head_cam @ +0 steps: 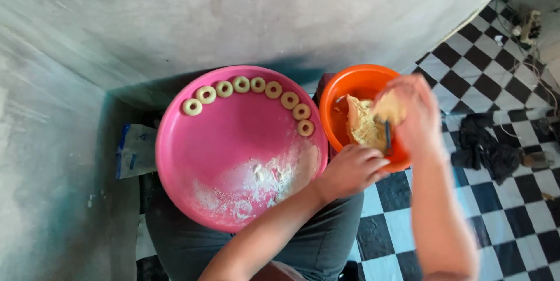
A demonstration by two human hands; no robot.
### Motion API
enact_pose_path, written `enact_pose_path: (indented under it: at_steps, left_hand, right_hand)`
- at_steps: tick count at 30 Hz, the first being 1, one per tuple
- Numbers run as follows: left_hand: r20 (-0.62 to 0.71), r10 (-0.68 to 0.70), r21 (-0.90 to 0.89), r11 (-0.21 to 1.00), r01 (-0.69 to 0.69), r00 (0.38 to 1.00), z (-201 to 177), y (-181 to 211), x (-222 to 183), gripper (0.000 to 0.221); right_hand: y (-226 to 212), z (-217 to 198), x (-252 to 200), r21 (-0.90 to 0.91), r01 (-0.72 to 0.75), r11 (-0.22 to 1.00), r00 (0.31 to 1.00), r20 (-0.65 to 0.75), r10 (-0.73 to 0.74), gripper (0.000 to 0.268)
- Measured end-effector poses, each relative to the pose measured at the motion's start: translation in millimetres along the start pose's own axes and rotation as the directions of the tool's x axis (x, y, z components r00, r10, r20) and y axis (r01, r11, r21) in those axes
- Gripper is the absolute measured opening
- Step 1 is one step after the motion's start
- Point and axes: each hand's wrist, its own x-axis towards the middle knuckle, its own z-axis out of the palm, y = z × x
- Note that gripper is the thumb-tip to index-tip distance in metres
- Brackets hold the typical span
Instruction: A person is manually forming donuts from dough, rolling them into balls and then shaping them into rings on a tray.
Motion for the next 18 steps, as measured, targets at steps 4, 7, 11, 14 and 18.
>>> enact_pose_path:
  at_steps: [4,7,11,14,18]
  left_hand:
    - [0.144,-0.806,-0.987,-0.075,0.143,0.575,-32.0,-13.5,-48.2,0.027]
    - [0.4,-0.902,-0.911,-0.371,0.182,0.161,-135.6,-8.0,-21.4,0.057]
    - [0.408,-0.912,-0.91,-0.403,0.098,0.047,-151.5,-61.8,-80.8,0.05]
    - [0.251,-0.946,-0.956,-0.275,0.1,-0.206,-174.8,-71.5,-96.2,0.039]
    - [0.2,-0.979,-0.96,-0.205,0.19,-0.049,-144.2,-77.3,-129.4,0.04]
  right_hand:
    - [55.0,78.7,-50.7,0.145,0.192,0.971,0.958,-0.241,-0.153,0.033]
    - [42.0,151.2,-88.0,-0.156,0.437,0.886,0.852,0.388,-0.353,0.015]
    - [86.1,177.7,-110.6,-0.244,0.562,0.79,0.752,0.549,-0.365,0.051]
    - [82.4,189.4,-100.3,-0.217,0.596,0.773,0.784,0.361,-0.504,0.041]
    - [56.5,214.5,-87.8,-0.199,0.635,0.746,0.745,0.414,-0.523,0.044]
